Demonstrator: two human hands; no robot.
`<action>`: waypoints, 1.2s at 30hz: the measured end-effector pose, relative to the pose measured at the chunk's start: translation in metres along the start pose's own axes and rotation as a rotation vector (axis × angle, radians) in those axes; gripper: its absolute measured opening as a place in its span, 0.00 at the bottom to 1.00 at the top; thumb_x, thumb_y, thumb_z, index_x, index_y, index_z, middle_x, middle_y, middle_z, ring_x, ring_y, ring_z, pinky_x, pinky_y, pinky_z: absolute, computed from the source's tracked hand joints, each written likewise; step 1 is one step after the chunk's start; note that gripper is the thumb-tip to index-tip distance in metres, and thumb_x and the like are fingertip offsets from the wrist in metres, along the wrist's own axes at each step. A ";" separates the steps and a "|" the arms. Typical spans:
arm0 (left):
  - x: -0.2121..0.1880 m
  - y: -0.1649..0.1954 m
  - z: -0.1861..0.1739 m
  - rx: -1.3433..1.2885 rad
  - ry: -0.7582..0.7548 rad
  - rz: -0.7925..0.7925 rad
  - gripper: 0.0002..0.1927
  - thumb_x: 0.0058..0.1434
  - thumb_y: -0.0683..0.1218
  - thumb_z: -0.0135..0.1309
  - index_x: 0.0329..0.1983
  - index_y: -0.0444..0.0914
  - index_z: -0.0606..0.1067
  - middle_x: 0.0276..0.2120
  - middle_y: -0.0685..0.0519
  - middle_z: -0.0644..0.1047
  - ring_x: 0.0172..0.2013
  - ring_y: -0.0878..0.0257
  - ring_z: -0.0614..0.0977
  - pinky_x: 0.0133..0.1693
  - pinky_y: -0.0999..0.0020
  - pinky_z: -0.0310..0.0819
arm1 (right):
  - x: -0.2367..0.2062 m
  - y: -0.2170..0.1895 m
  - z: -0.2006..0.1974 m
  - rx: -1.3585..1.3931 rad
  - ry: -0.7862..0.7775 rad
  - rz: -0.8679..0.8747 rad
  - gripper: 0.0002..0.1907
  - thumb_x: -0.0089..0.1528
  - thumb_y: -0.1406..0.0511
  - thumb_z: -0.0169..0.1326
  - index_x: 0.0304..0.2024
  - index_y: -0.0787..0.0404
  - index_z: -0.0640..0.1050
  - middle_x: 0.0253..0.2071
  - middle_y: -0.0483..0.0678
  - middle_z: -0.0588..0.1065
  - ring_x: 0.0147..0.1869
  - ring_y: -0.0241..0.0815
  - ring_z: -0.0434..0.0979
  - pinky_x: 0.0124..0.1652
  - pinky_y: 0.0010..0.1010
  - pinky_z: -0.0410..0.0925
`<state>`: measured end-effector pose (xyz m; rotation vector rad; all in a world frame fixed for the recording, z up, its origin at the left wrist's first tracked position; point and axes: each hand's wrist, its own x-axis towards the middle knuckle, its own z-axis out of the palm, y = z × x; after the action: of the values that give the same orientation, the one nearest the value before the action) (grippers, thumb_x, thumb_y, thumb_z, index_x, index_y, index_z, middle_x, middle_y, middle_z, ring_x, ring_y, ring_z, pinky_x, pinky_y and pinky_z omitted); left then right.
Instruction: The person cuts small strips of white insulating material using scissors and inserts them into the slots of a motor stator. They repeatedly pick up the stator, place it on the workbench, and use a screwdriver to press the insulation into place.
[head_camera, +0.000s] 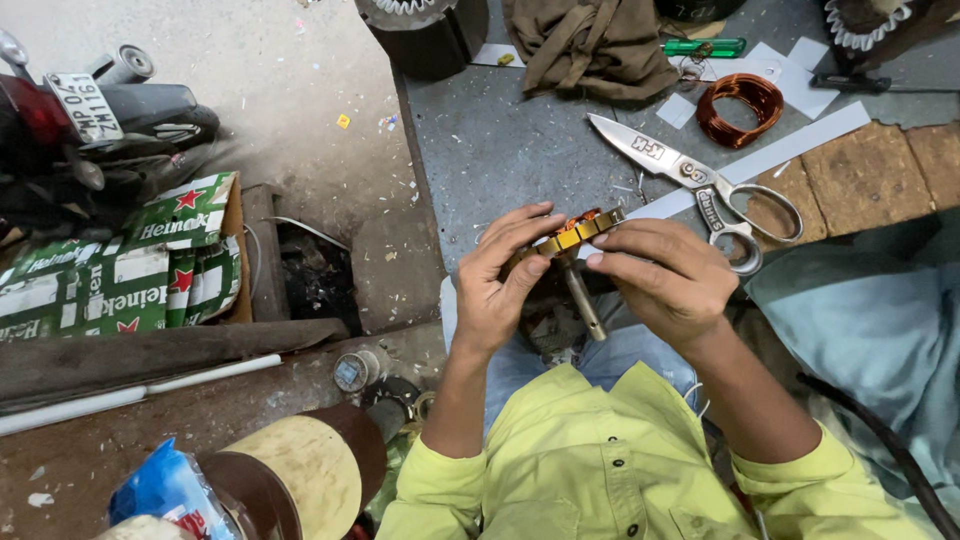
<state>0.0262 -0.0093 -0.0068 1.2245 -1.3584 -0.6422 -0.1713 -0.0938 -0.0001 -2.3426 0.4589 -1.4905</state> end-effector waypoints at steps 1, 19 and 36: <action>0.001 0.000 0.000 0.008 0.001 0.022 0.22 0.72 0.56 0.54 0.59 0.36 0.78 0.58 0.46 0.80 0.64 0.51 0.78 0.68 0.59 0.68 | 0.001 0.000 0.000 0.006 -0.001 0.006 0.14 0.53 0.76 0.68 0.41 0.63 0.83 0.42 0.52 0.80 0.47 0.51 0.83 0.45 0.37 0.75; 0.009 0.006 0.000 -0.076 -0.032 -0.024 0.17 0.61 0.37 0.64 0.54 0.37 0.80 0.54 0.51 0.82 0.63 0.55 0.80 0.69 0.60 0.70 | 0.022 -0.005 -0.005 -0.197 -0.112 -0.210 0.11 0.55 0.73 0.70 0.41 0.61 0.85 0.37 0.52 0.79 0.41 0.51 0.83 0.39 0.36 0.77; 0.008 0.008 0.006 -0.081 -0.018 -0.014 0.17 0.62 0.37 0.64 0.54 0.38 0.80 0.55 0.52 0.82 0.60 0.56 0.80 0.66 0.62 0.72 | 0.020 -0.016 -0.010 -0.314 -0.171 -0.225 0.13 0.56 0.73 0.68 0.44 0.62 0.86 0.40 0.53 0.79 0.44 0.51 0.83 0.41 0.35 0.76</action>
<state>0.0195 -0.0158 0.0018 1.1668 -1.3278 -0.7128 -0.1714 -0.0894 0.0270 -2.8224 0.4213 -1.3762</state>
